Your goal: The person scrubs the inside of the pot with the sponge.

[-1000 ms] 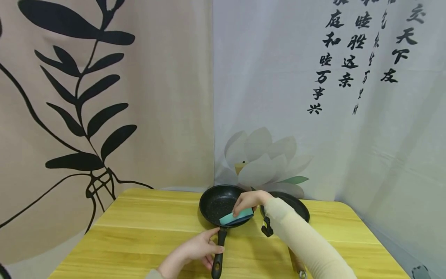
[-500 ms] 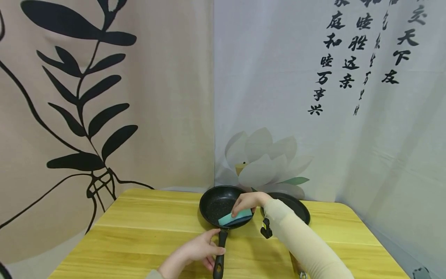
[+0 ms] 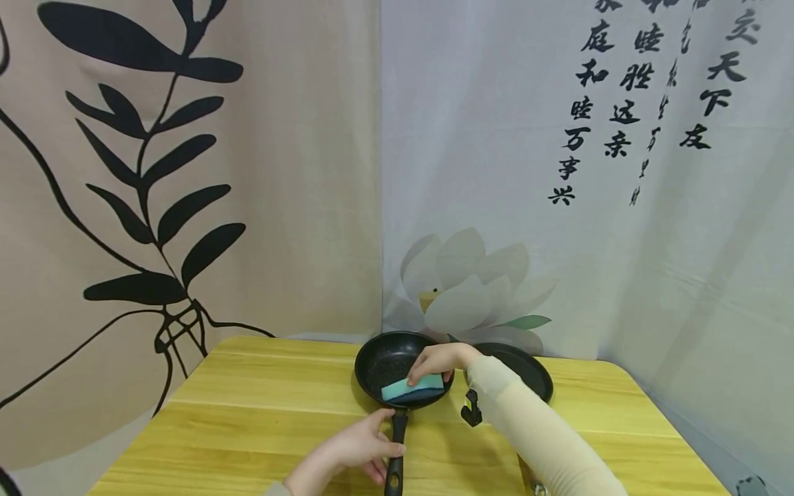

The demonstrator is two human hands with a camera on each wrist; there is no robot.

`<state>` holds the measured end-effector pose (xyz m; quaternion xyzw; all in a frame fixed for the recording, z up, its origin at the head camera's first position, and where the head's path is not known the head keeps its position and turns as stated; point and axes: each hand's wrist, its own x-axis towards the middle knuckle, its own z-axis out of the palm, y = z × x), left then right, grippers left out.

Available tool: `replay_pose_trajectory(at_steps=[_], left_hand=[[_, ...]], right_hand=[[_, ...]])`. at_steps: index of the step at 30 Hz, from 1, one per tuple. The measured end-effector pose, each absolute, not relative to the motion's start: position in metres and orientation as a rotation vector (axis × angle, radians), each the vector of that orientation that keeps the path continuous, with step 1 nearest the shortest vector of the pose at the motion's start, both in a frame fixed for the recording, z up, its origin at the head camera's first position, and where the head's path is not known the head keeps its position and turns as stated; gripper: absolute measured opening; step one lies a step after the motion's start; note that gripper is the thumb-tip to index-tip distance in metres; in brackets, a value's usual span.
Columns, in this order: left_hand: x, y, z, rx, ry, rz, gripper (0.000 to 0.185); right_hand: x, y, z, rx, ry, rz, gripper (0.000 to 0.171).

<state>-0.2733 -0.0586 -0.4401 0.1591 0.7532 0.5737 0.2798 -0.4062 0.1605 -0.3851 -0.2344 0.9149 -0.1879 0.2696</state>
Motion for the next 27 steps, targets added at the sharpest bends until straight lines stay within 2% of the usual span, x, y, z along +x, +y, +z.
replay_pose_trajectory(at_steps=[27], left_hand=[[-0.271,-0.056,-0.442,0.455,2.009,1.557,0.076]], right_hand=[[-0.415,0.138,-0.405,-0.643,2.428,-0.787,0.036]])
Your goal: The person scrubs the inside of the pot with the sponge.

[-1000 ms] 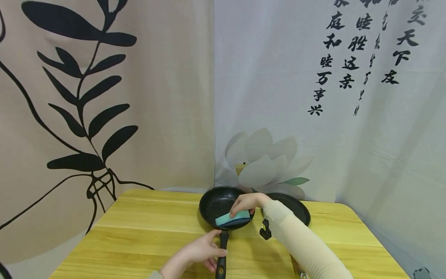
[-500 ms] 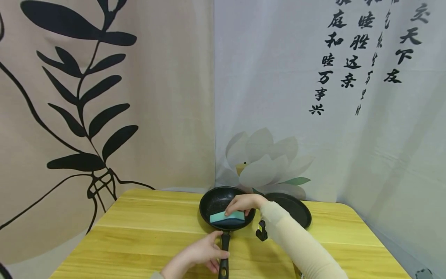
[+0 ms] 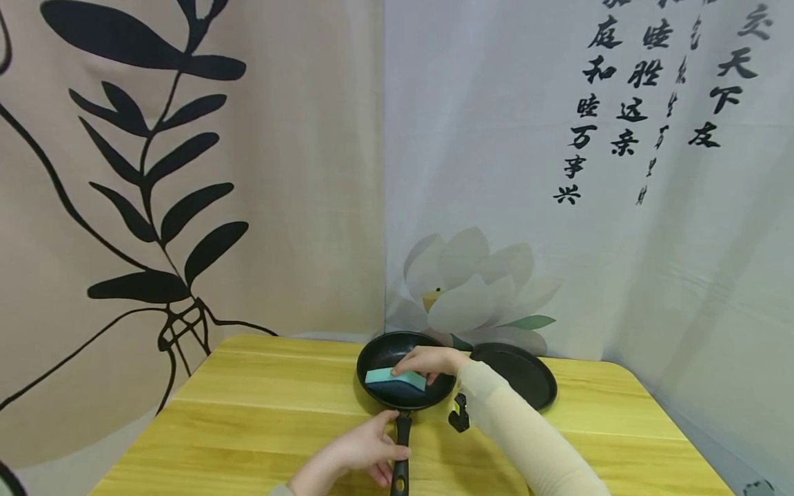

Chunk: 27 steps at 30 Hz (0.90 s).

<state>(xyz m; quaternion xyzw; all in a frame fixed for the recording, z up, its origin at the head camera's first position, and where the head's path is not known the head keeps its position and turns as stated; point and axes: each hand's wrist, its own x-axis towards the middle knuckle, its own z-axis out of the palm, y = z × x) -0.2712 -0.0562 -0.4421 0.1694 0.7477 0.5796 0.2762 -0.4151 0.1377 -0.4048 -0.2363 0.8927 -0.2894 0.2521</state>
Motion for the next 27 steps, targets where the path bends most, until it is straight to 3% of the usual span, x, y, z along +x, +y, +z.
replay_pose_trajectory(at_steps=[27], left_hand=[[-0.269,-0.055,-0.441,0.453,1.998,1.572,0.077]], right_hand=[[-0.412,0.115,-0.415,-0.558,2.535,-0.998,0.040]])
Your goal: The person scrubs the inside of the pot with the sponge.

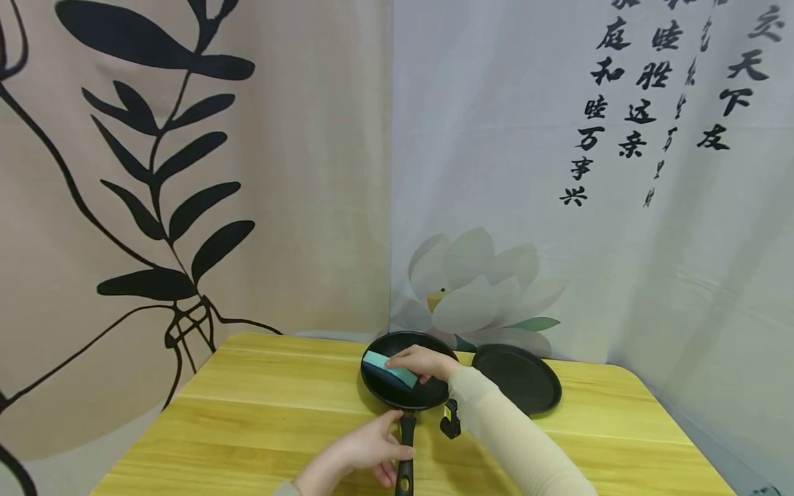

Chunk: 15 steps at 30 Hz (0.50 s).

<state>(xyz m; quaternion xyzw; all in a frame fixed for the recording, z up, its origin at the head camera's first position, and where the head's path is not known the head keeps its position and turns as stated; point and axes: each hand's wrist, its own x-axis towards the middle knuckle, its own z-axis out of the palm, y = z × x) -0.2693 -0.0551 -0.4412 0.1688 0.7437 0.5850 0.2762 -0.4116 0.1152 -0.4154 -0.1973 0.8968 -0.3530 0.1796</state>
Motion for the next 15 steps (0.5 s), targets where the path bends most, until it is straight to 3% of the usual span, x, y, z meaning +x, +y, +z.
replay_pose_trajectory(at_steps=[15], left_hand=[[-0.2737,-0.0543,-0.4437,0.434,2.004,1.513,0.074]], right_hand=[[-0.4190,0.1080,-0.4231,-0.551,2.637,-0.994,0.043]])
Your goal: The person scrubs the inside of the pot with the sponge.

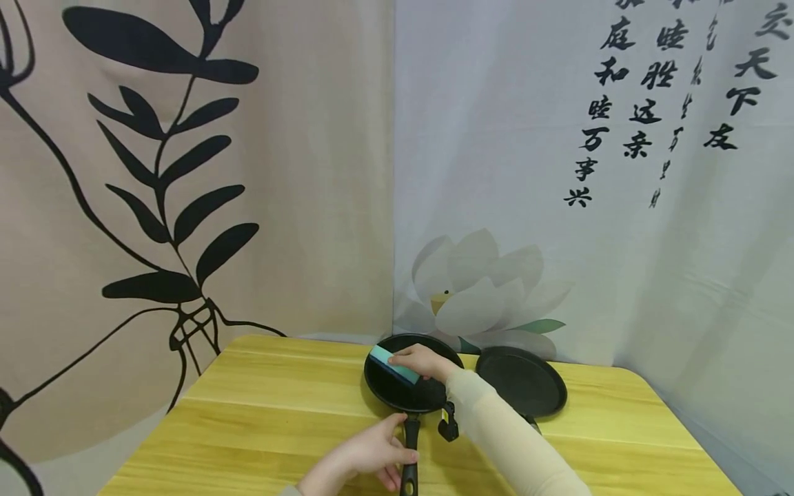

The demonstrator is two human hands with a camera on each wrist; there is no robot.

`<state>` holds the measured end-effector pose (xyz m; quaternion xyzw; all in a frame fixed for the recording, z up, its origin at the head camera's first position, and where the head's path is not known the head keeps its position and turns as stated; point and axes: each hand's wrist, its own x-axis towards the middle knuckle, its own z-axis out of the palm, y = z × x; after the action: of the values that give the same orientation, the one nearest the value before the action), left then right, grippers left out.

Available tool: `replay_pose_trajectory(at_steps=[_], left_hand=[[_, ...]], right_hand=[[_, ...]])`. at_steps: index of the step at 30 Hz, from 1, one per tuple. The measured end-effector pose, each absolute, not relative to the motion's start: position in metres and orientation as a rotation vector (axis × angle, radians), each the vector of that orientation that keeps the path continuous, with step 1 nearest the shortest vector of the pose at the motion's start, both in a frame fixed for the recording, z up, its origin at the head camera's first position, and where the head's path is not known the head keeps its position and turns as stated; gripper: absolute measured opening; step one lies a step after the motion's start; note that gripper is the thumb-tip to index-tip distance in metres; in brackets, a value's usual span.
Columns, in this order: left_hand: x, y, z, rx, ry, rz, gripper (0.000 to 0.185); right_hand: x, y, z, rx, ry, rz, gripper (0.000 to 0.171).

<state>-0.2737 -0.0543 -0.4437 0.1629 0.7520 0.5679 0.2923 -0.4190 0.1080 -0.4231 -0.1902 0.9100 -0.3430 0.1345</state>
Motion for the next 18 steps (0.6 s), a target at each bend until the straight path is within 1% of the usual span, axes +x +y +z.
replay_pose_trajectory(at_steps=[5,10,18], left_hand=[[-0.2743,-0.0538,-0.4441,0.437,1.991,1.511,0.074],[-0.2731,-0.0535,-0.4433,0.439,1.985,1.523,0.075],[-0.2707,-0.0527,-0.4427,0.436,1.991,1.549,0.074]], right_hand=[[-0.4242,0.1072,-0.4280,-0.592,2.716,-0.922,0.046],[-0.4275,0.1053,-0.4319,-0.573,2.791,-0.844,0.048],[-0.4288,0.1041,-0.4318,-0.531,2.889,-0.692,0.045]])
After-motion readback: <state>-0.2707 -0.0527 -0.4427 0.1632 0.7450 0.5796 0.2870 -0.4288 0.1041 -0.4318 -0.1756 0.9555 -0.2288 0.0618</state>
